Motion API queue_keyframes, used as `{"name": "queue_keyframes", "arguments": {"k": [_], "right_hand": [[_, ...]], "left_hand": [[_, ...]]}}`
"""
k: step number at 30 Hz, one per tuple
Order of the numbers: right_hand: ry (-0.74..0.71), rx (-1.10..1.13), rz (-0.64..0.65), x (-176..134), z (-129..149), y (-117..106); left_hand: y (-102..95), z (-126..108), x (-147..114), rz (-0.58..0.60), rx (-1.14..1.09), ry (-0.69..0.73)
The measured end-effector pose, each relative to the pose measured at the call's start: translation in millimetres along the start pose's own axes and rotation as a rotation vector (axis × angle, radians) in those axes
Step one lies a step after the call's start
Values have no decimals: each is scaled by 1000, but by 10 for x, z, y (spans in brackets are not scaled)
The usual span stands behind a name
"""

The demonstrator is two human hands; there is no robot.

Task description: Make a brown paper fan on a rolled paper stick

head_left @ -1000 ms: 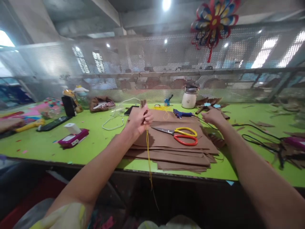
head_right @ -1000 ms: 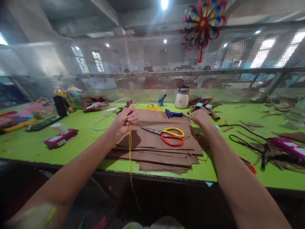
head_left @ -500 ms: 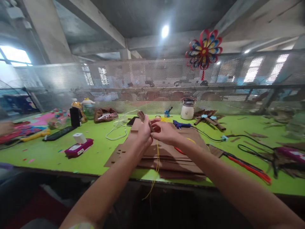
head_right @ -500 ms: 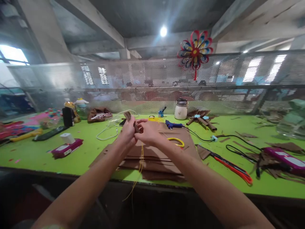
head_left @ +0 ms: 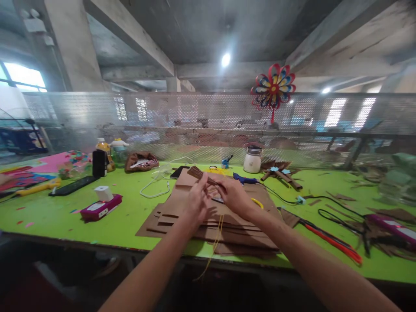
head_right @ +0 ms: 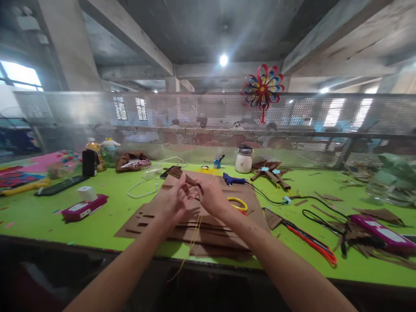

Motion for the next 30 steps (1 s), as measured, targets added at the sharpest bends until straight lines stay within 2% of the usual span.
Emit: {"name": "queue_keyframes", "arguments": {"k": [3,4,7,10,12,14,16,18,21,24,26,27,29,30], "right_hand": [[-24,-73,93,-57,-95,-156],[-35,-78,129,-83,-107,-196],[-113,-37,244,-161,-55,-263],[-191,39,330,-220,81,-307],[-205,99,314,-240,159,-360],[-205,159,285,-255,199,-409],[-150,237,275,-265,187,-428],[-7,393,262,-266,131,-411],[253,783,209,-240,58,-342],[351,1050,245,-139,96,-270],[322,1121,341,-18,188,-231],[295,1153,388,57,249,-213],[233,1198,443,228,380,-177],[186,1199,459,318,449,-160]], "left_hand": [[-274,-168,-384,28,242,-94],[-347,-271,-480,-5,399,-54],[-358,-621,-592,-111,653,283],[-118,-722,-462,65,792,425],[45,-652,-363,304,962,425],[117,-550,-320,514,1146,416],[95,-468,-307,635,1272,380],[46,-437,-293,670,1301,334],[45,-501,-222,617,1266,298],[42,-691,-96,546,1300,242],[-126,-916,-56,487,1330,214],[-303,-1056,-76,448,1357,183],[-860,-1399,-225,287,1433,109],[-1217,-1608,-359,150,1442,118]]}}
Point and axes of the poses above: each hand's wrist, its own x-axis towards the middle knuckle, its own y-axis out of the palm, z = x × y, the point moved 3 cm from there along x, towards the middle knuckle, and after that the axes turned 5 degrees about -y, right-handed, at the moved point
